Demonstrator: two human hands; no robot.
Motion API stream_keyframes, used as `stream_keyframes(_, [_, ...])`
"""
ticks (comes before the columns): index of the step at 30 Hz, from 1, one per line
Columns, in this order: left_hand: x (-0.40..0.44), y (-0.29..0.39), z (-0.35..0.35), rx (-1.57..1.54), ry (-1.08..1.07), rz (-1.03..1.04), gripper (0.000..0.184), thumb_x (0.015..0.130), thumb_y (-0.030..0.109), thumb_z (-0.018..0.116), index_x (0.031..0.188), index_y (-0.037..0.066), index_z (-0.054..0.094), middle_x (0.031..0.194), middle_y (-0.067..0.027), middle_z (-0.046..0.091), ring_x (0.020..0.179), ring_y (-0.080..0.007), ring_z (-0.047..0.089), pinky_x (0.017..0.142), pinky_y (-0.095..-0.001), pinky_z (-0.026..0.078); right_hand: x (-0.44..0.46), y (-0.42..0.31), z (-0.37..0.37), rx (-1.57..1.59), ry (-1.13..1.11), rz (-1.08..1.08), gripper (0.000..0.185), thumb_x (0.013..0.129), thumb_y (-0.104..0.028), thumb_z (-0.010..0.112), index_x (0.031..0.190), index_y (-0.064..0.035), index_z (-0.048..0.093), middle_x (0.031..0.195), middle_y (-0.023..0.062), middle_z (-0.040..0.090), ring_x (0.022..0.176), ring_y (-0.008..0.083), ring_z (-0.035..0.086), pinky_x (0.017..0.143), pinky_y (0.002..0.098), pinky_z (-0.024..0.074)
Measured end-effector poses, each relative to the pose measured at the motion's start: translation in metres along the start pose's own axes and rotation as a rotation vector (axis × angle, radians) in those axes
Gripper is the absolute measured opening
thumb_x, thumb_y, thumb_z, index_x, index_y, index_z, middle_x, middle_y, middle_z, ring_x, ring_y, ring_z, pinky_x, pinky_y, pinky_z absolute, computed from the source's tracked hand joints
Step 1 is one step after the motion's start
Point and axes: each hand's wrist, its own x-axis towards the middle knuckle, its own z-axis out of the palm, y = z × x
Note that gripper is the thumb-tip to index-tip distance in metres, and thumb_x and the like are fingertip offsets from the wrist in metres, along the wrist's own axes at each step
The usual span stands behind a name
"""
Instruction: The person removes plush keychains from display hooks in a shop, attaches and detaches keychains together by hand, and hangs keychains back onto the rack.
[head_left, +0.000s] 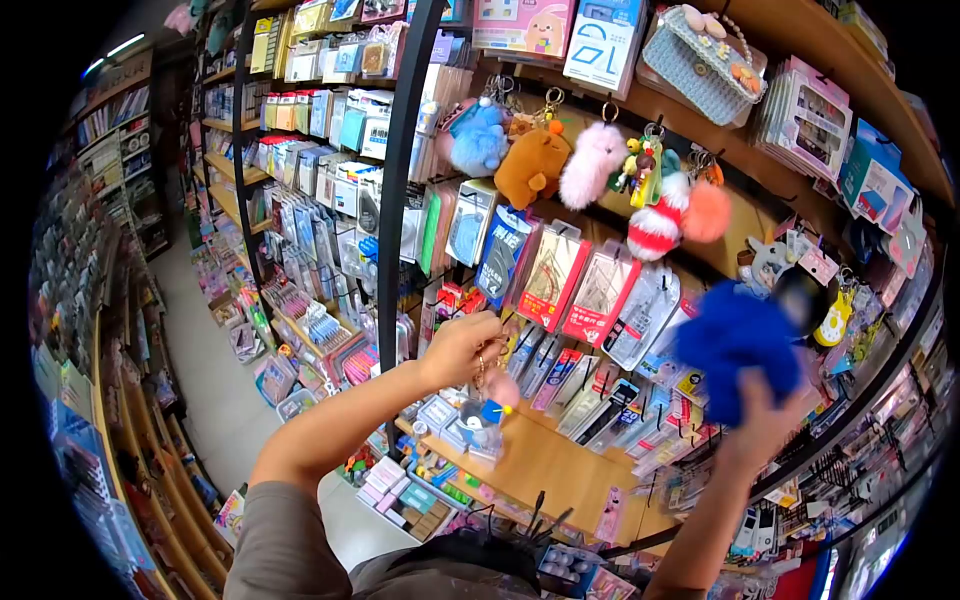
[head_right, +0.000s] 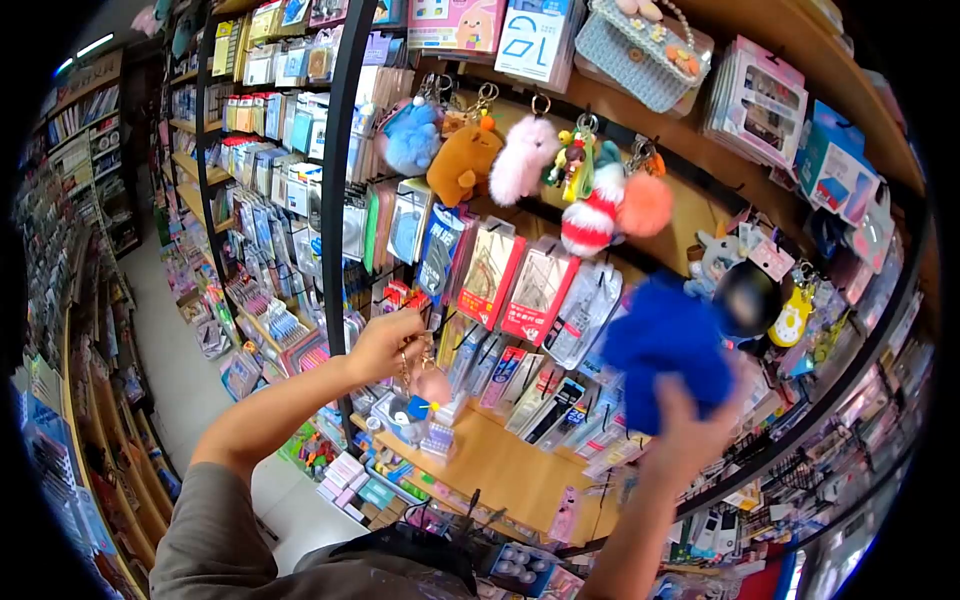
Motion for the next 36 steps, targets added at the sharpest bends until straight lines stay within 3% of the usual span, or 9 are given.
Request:
stream_keyframes(5, [0.006,0.016,0.007,-0.002,-0.215,-0.246,0.012,0.068,0.007,0.058,0.068,0.001,0.048,0.059,-0.0152,0.052,0.054,-0.0309,0.054,0.050,-0.0380,0.041,0.001,-0.034,-0.003,0.411,0.444,-0.540,0.033,0.079,-0.004,0.058,0.109,0.0037,0.049,0.102,0.0133,0.056,0.086,0.0247,0.057,0.080,0.0327,0.0476])
stream_keyframes(7, [0.011,0.013,0.021,-0.041,-0.258,-0.249,0.013,0.069,0.008,0.058,0.067,0.001,0.048,0.060,-0.0159,0.053,0.055,-0.0318,0.054,0.051,-0.0385,0.041,-0.051,-0.001,0.020,-0.021,-0.144,-0.512,0.036,0.075,-0.003,0.059,0.109,0.0025,0.050,0.102,0.0116,0.055,0.088,0.0237,0.055,0.082,0.0325,0.0458])
stream_keyframes(9, [0.019,0.015,0.025,0.027,-0.289,-0.290,0.012,0.069,0.008,0.058,0.067,0.001,0.048,0.060,-0.0163,0.053,0.055,-0.0318,0.054,0.051,-0.0387,0.041,-0.108,0.063,0.065,-0.573,-1.415,-0.358,0.039,0.071,-0.001,0.060,0.109,0.0013,0.050,0.102,0.0100,0.054,0.090,0.0227,0.053,0.083,0.0324,0.0441])
stream_keyframes(10, [0.021,0.014,0.025,0.062,-0.310,-0.305,0.012,0.069,0.008,0.058,0.067,0.001,0.049,0.060,-0.0165,0.053,0.055,-0.0318,0.054,0.051,-0.0388,0.041,-0.116,0.074,0.063,-0.561,-1.438,-0.268,0.041,0.069,0.000,0.061,0.109,0.0007,0.051,0.102,0.0092,0.054,0.091,0.0222,0.053,0.084,0.0323,0.0432])
stream_keyframes(17, [0.029,-0.014,0.024,-0.121,-0.257,-0.698,0.012,0.072,0.009,0.062,0.074,-0.002,0.058,0.060,-0.0136,0.059,0.053,-0.0221,0.061,0.047,-0.0359,0.045,-0.017,-0.053,0.001,0.391,0.362,-0.096,0.044,0.069,0.001,0.061,0.111,0.0012,0.051,0.104,0.0106,0.056,0.087,0.0240,0.056,0.081,0.0392,0.0459])
stream_keyframes(21, [0.033,-0.020,0.034,-0.321,-0.194,-0.770,0.016,0.073,0.013,0.060,0.070,-0.002,0.057,0.058,-0.0133,0.058,0.051,-0.0226,0.059,0.044,-0.0360,0.044,-0.062,-0.030,0.019,0.396,0.185,-0.521,0.034,0.075,-0.008,0.060,0.108,-0.0017,0.053,0.100,0.0156,0.058,0.084,0.0273,0.059,0.077,0.0392,0.0480])
stream_keyframes(25, [0.014,-0.008,0.048,0.282,-0.362,-0.141,0.010,0.067,0.011,0.058,0.074,0.003,0.056,0.068,-0.0186,0.057,0.067,-0.0351,0.059,0.057,-0.0438,0.046,-0.153,0.041,0.058,-0.501,-1.600,-0.189,0.039,0.068,-0.014,0.067,0.106,-0.0061,0.057,0.097,0.0195,0.060,0.090,0.0296,0.059,0.079,0.0387,0.0466])
stream_keyframes(30, [0.001,0.014,0.027,0.096,-0.240,-0.020,0.009,0.070,0.010,0.055,0.074,0.006,0.048,0.067,-0.0145,0.054,0.065,-0.0360,0.055,0.055,-0.0441,0.043,-0.115,0.081,0.009,0.185,-0.990,0.546,0.054,0.064,-0.003,0.075,0.113,-0.0011,0.054,0.105,0.0083,0.059,0.095,0.0154,0.055,0.085,0.0289,0.0437])
stream_keyframes(36, [-0.004,0.042,0.030,-0.020,-0.287,-0.069,0.014,0.070,0.011,0.060,0.071,0.002,0.050,0.062,-0.0156,0.053,0.059,-0.0356,0.054,0.051,-0.0416,0.041,-0.091,0.055,0.023,0.453,-0.585,0.383,0.046,0.071,0.003,0.063,0.114,-0.0029,0.048,0.101,0.0047,0.056,0.095,0.0133,0.053,0.085,0.0274,0.0420])
